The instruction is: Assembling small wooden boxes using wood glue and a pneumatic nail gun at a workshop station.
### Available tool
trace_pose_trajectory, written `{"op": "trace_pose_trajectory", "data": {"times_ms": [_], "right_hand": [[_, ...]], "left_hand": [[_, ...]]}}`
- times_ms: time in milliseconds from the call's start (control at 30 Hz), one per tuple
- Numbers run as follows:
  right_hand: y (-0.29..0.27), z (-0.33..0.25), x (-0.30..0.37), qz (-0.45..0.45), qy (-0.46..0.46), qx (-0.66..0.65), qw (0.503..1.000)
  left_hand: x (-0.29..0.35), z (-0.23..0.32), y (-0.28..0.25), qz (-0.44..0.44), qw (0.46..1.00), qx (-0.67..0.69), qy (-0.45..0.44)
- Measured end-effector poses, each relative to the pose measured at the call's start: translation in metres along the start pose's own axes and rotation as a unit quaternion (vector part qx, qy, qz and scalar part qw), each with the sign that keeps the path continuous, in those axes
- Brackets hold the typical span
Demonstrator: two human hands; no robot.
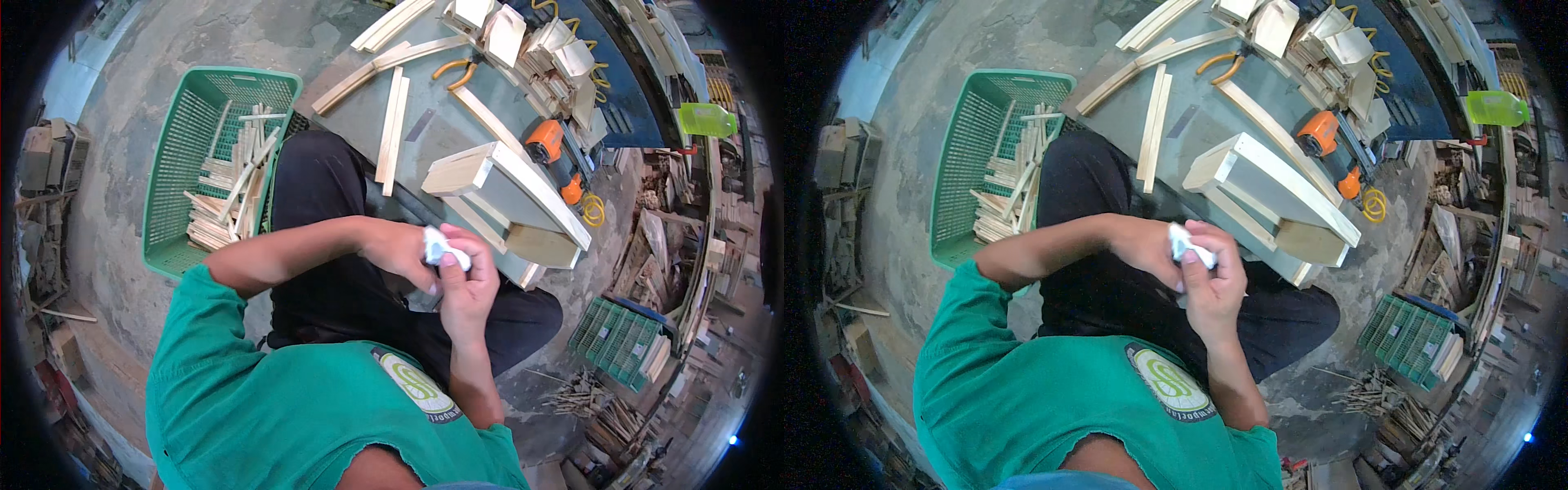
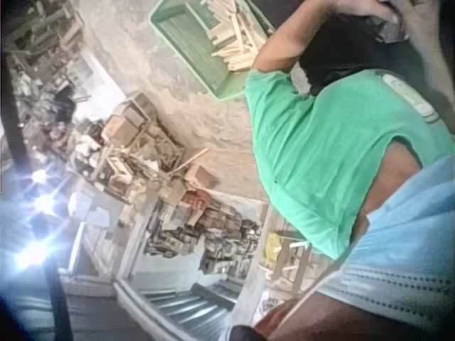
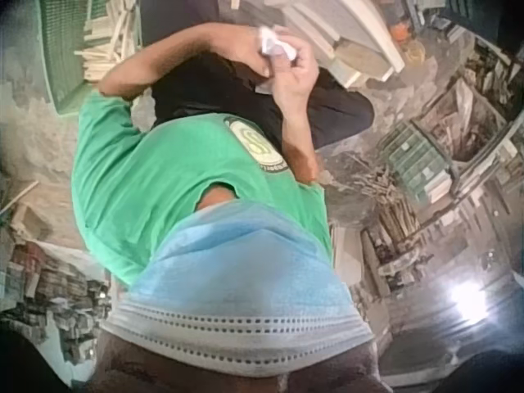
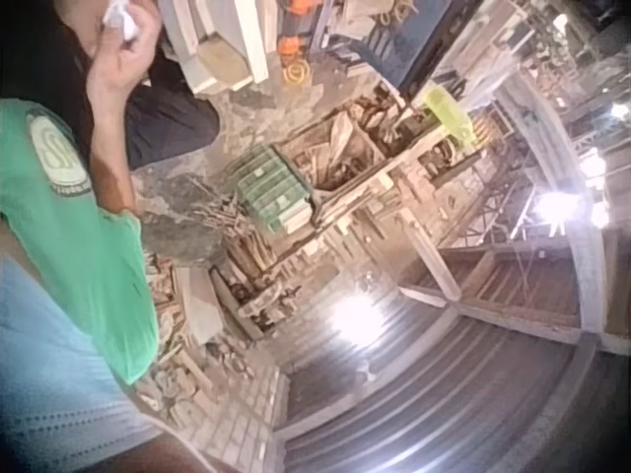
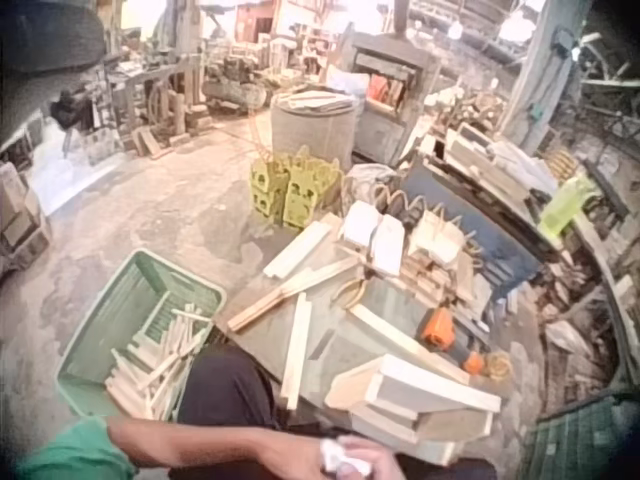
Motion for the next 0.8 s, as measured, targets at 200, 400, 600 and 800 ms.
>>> {"op": "trace_pose_trajectory", "data": {"times_ms": [200,400,600,800], "right_hand": [[0.042,0.056,-0.008,0.037,0.066,-0.131,0.989],[0.082,0.149,-0.003,0.085,0.404,-0.314,0.855],[0.102,0.163,-0.021,0.114,0.369,-0.341,0.857],[0.072,0.110,0.005,0.059,0.281,-0.208,0.935]], "left_hand": [[0.094,-0.005,-0.024,0.404,0.905,0.131,-0.019],[0.159,-0.021,-0.085,0.604,0.780,-0.071,-0.149],[0.154,-0.046,-0.162,0.636,0.692,-0.227,-0.255],[0.151,-0.010,-0.148,0.725,0.649,-0.188,-0.134]]}}
Point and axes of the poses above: each hand's wrist, its own x-axis away from the middle knuckle, its own y-axis out of the palm, z = x × y, the point moved 6 cm from there along -x, towards the middle knuckle, and after that the axes turned 5 degrees about -y, right-handed, at the moved point
